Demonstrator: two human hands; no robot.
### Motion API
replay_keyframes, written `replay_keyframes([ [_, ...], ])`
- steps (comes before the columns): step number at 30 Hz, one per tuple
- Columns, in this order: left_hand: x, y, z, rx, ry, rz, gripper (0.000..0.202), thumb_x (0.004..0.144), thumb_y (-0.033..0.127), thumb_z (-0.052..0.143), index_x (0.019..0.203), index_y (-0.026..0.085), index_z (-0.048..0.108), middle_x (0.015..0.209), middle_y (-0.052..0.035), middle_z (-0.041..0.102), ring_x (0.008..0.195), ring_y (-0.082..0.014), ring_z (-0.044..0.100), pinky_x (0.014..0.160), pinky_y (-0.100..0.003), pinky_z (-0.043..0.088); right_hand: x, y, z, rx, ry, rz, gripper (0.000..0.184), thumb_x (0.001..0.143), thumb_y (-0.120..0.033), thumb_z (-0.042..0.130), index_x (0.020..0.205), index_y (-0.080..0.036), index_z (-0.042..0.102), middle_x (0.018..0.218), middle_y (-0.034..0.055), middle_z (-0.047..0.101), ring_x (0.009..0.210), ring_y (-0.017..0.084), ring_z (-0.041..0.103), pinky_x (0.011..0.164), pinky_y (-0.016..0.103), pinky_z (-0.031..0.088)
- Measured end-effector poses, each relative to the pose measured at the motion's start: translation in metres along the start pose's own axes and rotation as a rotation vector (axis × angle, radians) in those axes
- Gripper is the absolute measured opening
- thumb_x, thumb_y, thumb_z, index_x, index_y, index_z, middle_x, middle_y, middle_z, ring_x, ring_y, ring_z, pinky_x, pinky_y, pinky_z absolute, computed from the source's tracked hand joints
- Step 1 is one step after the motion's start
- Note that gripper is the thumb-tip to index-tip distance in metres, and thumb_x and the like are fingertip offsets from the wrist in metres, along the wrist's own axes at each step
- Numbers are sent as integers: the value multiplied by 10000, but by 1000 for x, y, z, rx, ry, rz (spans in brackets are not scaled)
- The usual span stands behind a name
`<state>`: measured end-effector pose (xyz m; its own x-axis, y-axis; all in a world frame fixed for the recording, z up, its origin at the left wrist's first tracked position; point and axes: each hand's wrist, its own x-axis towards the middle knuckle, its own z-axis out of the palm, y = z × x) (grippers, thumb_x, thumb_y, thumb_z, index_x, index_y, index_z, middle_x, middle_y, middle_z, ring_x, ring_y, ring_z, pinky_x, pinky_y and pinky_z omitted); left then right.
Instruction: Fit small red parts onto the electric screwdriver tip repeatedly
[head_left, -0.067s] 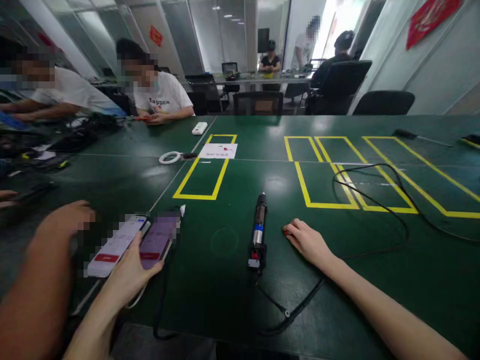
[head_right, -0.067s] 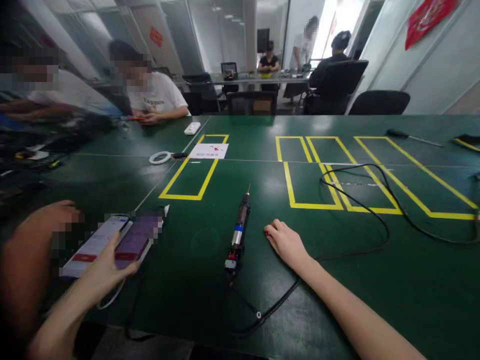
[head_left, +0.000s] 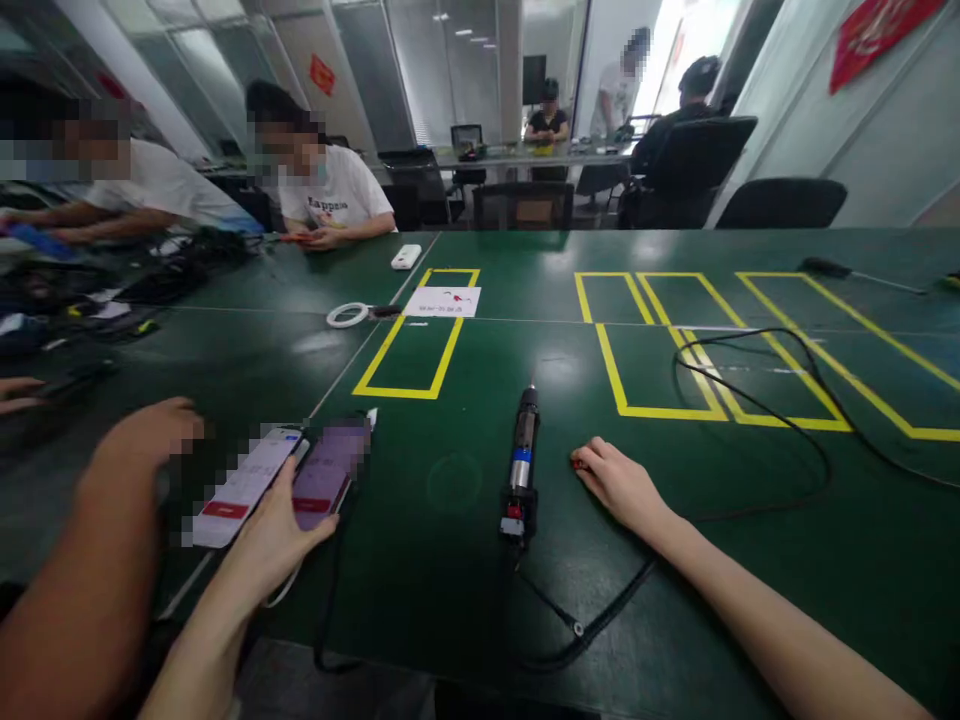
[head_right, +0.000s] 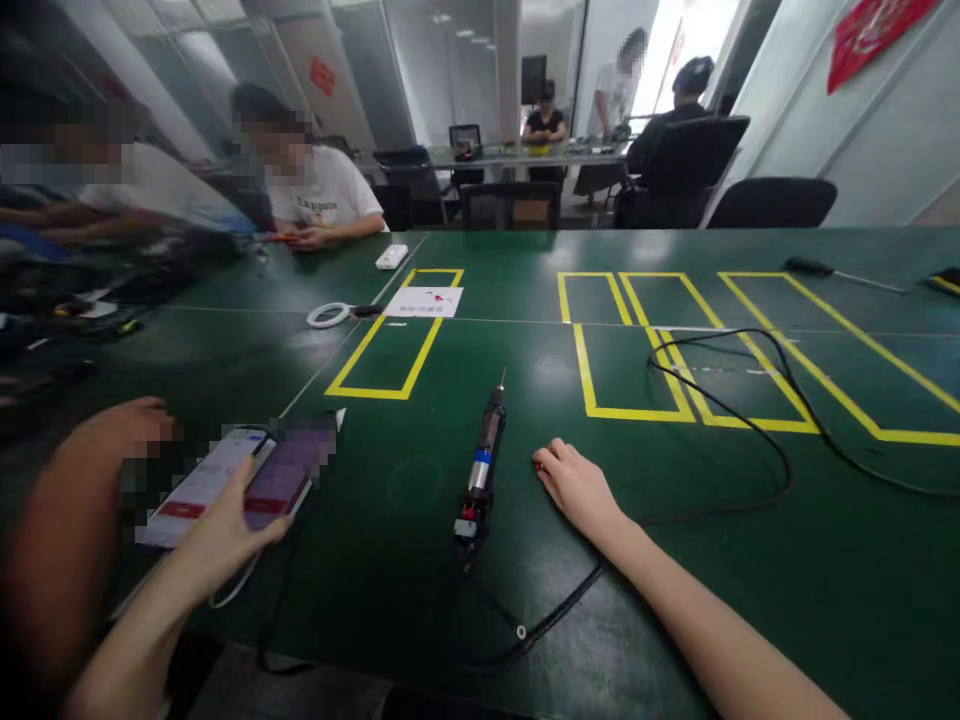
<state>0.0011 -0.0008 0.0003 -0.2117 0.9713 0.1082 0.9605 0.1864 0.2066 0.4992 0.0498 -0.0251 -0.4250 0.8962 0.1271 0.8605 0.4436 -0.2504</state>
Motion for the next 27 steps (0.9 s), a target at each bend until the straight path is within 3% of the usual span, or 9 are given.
replay_keyframes([
  [3, 1, 0, 0, -53, -63, -9, 1030, 758, 528, 592, 1543, 70, 106, 1518, -222, 348, 1365, -362, 411, 1094, -458, 383, 1, 1, 2, 16, 15, 7, 132, 960, -214, 485, 1046, -204, 585, 1003, 67, 585, 916, 206, 606, 774, 301, 508],
  [8, 1, 2, -5, -81, -76, -35, 1035, 759, 552, 575, 1535, 50, 109, 1532, -229, 317, 1385, -356, 381, 1132, -455, 341, 0, 1, 0, 43, 30, 17, 134, 957, -213, 478, 1042, -210, 581, 1004, 66, 589, 910, 203, 606, 774, 297, 505],
  [10, -5, 8, -9, -46, -25, -41, 1009, 768, 595, 560, 1529, 70, 156, 1520, -220, 342, 1374, -367, 391, 1116, -481, 355, -1, 1, -2, 55, 32, 26, 140, 956, -212, 473, 1043, -207, 582, 999, 67, 590, 906, 203, 605, 770, 298, 505],
  [13, -23, 21, -17, 24, 142, -8, 914, 775, 646, 534, 1495, 148, 269, 1490, -176, 395, 1355, -377, 399, 1105, -526, 353, -1, 1, -2, 82, 38, 33, 149, 952, -215, 468, 1041, -205, 586, 996, 69, 591, 901, 203, 603, 767, 303, 503],
  [17, -53, 45, -27, 85, 325, -6, 643, 843, 608, 474, 1373, 245, 450, 1435, -107, 450, 1314, -353, 435, 1113, -522, 341, -2, 2, -1, 134, 33, 49, 140, 952, -229, 460, 1024, -205, 577, 994, 72, 595, 898, 208, 598, 768, 315, 495],
  [20, -65, 73, -30, 58, 367, 13, 504, 896, 542, 440, 1298, 248, 521, 1341, -99, 528, 1245, -325, 495, 1083, -504, 373, -1, 4, -1, 239, 37, 80, 119, 959, -257, 454, 1011, -207, 549, 980, 67, 613, 900, 211, 602, 783, 325, 484],
  [22, -63, 102, -27, -35, 290, 121, 465, 922, 510, 420, 1263, 221, 550, 1255, -104, 585, 1191, -299, 537, 1051, -474, 402, -1, 5, -1, 347, 32, 122, 116, 961, -278, 454, 1022, -210, 526, 957, 56, 634, 878, 205, 614, 778, 325, 477],
  [27, -32, 202, -4, -223, -153, 305, 535, 953, 525, 344, 1382, 228, 460, 1233, -77, 615, 1116, -214, 597, 925, -344, 481, 1, 5, -5, 564, -26, 158, 112, 937, -286, 490, 1020, -217, 520, 863, 23, 645, 790, 186, 622, 717, 298, 448],
])
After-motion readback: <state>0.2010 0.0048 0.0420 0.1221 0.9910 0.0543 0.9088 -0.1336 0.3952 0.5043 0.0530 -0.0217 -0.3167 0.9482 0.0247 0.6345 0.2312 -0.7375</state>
